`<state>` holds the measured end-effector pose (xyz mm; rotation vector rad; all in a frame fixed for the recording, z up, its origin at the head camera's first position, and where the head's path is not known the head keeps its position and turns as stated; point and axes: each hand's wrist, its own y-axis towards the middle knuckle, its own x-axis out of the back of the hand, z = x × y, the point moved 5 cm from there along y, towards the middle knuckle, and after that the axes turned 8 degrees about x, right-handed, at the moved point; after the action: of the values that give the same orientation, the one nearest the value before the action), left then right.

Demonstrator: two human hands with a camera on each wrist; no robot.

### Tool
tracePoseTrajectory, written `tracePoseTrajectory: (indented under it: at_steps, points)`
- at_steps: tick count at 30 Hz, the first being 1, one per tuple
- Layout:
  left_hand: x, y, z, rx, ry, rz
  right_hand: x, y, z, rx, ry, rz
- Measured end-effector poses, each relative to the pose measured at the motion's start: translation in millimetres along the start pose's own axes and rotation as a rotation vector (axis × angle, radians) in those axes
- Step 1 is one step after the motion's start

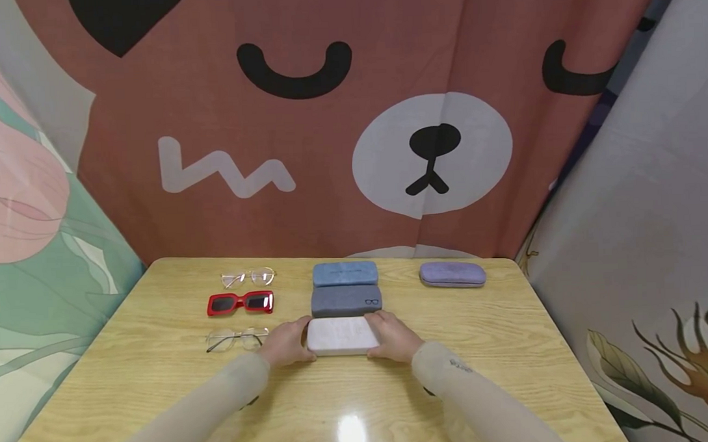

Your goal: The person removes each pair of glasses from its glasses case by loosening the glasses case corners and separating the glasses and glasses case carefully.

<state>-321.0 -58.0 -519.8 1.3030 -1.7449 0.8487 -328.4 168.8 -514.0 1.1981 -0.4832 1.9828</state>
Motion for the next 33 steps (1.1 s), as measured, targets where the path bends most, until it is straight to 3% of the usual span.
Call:
tracePoseTrajectory:
  at_steps: [16,27,33]
  points:
    - [-0.8,-1.8,-1.7,0.067,0.015,0.037,-2.6,1,-3,0.007,0.03,0.037]
    - [2.8,-7.7,-8.6,0.016,0.017,0.024,-2.9,-6,-1,0.022,0.084,-0.05]
    - [6.5,-15.1,-10.5,0.022,-0.047,0.023,4.6,-16,-3,0.053,0.075,-0.125]
